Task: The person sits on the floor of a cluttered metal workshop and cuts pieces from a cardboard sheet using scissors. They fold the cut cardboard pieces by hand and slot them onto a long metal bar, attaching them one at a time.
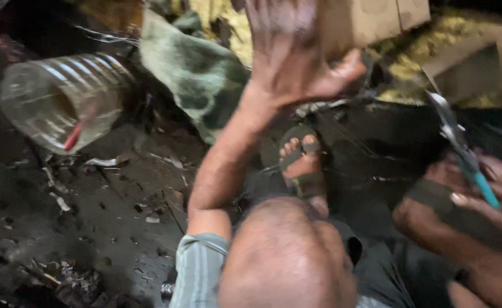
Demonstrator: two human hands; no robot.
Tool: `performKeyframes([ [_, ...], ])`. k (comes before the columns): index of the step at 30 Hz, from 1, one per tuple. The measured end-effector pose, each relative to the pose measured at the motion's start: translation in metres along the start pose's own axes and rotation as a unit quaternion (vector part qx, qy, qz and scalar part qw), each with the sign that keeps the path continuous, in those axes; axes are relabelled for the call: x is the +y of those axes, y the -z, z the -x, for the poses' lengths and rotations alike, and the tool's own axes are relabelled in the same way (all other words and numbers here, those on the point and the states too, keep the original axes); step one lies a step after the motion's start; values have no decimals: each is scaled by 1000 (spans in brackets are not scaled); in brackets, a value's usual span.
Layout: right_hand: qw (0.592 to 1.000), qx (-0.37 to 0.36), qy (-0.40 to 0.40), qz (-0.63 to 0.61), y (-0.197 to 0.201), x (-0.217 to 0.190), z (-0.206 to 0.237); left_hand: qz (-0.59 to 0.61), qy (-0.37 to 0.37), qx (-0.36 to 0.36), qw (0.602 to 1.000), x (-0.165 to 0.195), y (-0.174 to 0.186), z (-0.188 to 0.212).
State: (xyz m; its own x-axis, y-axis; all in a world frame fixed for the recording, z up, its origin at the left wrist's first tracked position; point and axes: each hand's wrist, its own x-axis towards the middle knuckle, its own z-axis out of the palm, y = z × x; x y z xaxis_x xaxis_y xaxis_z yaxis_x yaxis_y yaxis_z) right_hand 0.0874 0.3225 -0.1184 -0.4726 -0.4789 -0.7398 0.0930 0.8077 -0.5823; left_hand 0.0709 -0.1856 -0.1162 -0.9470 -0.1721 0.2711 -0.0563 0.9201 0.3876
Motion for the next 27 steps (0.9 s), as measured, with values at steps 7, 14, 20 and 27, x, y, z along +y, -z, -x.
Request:
performKeyframes([
  [7,975,-54,213,-13,-9,-29,-20,87,112,6,990,95,-22,44],
  [14,973,-101,186,-89,-30,-7,-32,62,112,-14,992,119,-43,63],
  [20,974,-98,175,-107,-34,4,-30,64,92,-28,993,138,-54,65],
  [27,963,-72,241,-100,-36,-8,-28,52,63,-27,996,147,-58,65],
])
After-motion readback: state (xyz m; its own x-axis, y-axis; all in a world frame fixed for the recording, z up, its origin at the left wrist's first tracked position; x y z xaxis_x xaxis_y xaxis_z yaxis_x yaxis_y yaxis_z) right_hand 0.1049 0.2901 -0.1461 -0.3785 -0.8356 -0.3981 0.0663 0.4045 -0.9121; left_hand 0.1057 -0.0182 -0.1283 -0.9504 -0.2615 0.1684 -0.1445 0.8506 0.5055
